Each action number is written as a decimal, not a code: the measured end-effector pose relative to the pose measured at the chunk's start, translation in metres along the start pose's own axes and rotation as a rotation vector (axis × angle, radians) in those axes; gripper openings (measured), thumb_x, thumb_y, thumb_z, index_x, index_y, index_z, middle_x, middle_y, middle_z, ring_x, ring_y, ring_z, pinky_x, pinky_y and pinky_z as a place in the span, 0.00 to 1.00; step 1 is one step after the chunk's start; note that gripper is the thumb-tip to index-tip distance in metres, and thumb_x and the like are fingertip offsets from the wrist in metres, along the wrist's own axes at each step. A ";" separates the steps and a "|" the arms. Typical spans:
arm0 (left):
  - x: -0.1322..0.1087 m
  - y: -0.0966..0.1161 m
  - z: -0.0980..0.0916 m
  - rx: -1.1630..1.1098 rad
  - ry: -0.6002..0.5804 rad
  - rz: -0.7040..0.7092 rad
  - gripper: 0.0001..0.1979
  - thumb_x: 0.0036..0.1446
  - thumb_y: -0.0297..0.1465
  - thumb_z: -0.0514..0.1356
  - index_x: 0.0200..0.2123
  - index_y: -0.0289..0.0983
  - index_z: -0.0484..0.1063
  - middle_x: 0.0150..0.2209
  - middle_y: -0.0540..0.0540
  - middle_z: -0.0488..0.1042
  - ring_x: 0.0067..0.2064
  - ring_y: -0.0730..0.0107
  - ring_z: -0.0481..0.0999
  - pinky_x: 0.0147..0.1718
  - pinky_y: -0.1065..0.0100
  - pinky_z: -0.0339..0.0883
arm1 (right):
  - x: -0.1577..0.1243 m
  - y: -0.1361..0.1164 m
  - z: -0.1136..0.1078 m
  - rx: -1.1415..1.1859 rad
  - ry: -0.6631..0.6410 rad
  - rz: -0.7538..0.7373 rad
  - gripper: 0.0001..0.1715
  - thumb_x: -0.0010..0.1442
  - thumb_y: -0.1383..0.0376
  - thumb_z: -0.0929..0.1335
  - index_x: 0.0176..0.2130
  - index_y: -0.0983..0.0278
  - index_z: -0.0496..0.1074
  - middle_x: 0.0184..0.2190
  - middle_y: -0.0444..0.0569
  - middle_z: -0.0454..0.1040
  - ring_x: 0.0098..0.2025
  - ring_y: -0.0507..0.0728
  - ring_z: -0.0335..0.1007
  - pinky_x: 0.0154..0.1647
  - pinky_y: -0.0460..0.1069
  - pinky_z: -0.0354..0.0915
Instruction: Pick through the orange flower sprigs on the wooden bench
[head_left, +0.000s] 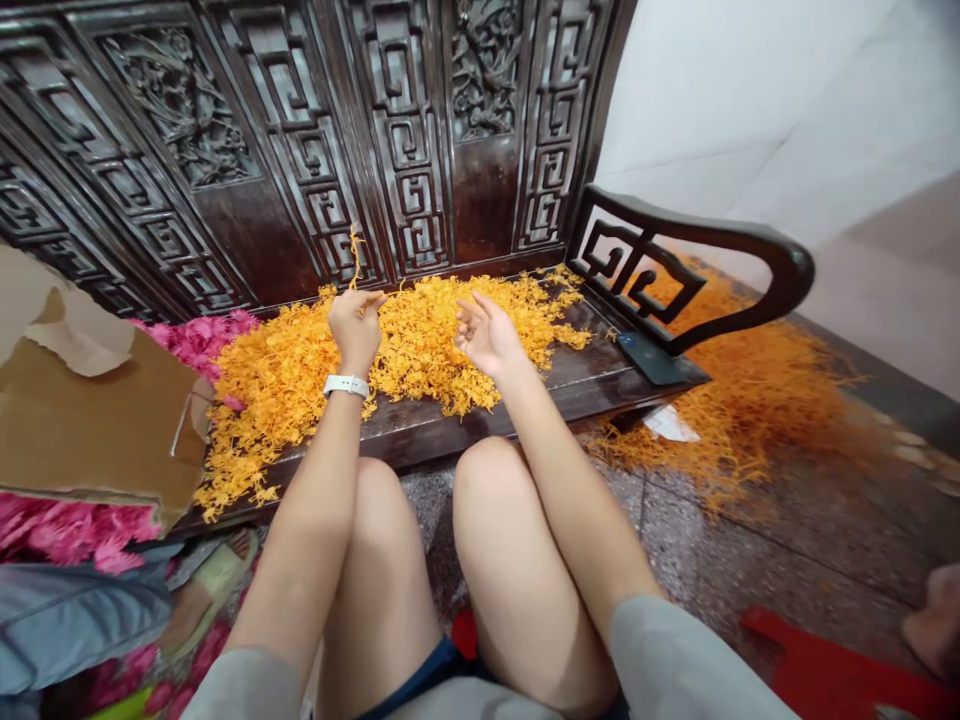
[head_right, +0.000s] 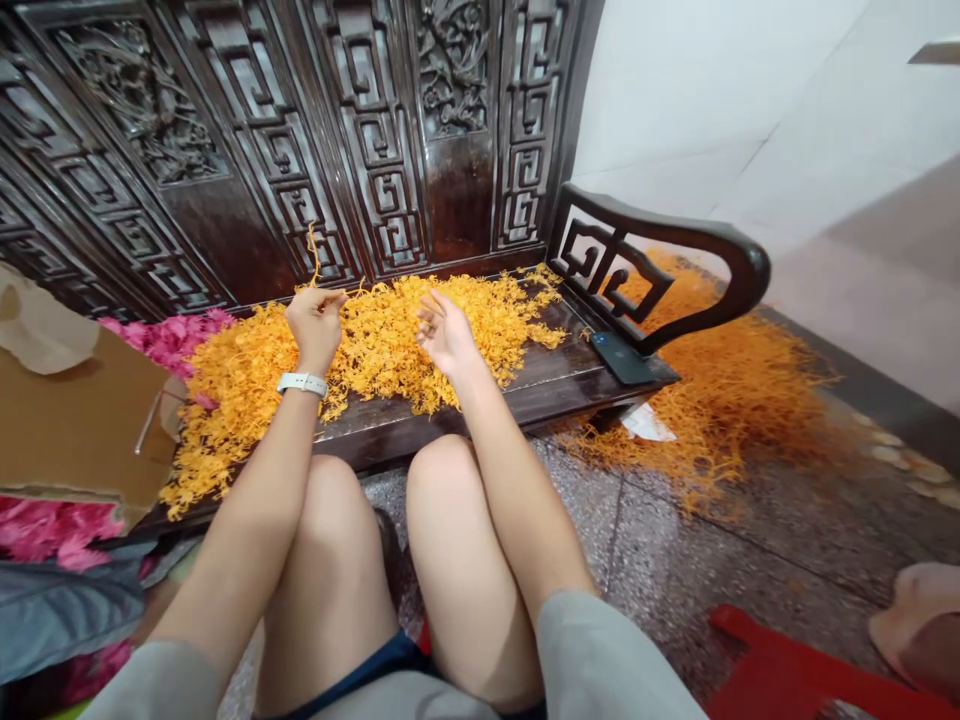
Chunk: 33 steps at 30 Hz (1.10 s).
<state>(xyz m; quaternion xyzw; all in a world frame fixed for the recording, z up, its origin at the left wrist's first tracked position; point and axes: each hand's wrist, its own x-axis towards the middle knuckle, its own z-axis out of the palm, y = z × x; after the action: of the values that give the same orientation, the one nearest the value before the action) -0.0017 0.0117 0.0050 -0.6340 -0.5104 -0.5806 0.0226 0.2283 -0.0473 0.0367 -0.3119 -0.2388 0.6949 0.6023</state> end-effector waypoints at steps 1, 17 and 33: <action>-0.001 0.006 0.001 0.011 -0.026 0.054 0.08 0.64 0.26 0.65 0.35 0.40 0.85 0.37 0.43 0.85 0.42 0.57 0.79 0.49 0.55 0.70 | 0.004 0.000 -0.002 -0.005 0.045 0.021 0.17 0.65 0.53 0.75 0.40 0.63 0.76 0.27 0.44 0.74 0.27 0.49 0.63 0.29 0.46 0.61; -0.002 0.017 0.013 -0.232 0.035 -0.182 0.04 0.57 0.25 0.68 0.31 0.38 0.83 0.34 0.45 0.82 0.40 0.58 0.80 0.47 0.59 0.72 | -0.049 -0.021 0.009 -0.686 -1.073 -0.077 0.35 0.61 0.39 0.76 0.26 0.63 0.69 0.21 0.42 0.67 0.23 0.48 0.59 0.25 0.47 0.55; 0.007 0.063 -0.014 -1.728 0.076 -1.008 0.18 0.81 0.32 0.49 0.41 0.38 0.77 0.26 0.51 0.77 0.21 0.79 0.69 0.23 0.74 0.64 | 0.015 0.017 -0.028 -0.119 0.316 -0.120 0.16 0.57 0.73 0.76 0.42 0.61 0.71 0.33 0.40 0.76 0.28 0.47 0.68 0.28 0.42 0.64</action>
<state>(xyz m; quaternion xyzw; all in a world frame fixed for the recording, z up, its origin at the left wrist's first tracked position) 0.0293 -0.0233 0.0506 -0.1236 -0.1215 -0.7139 -0.6785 0.2353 -0.0365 0.0035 -0.4374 -0.1998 0.5848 0.6533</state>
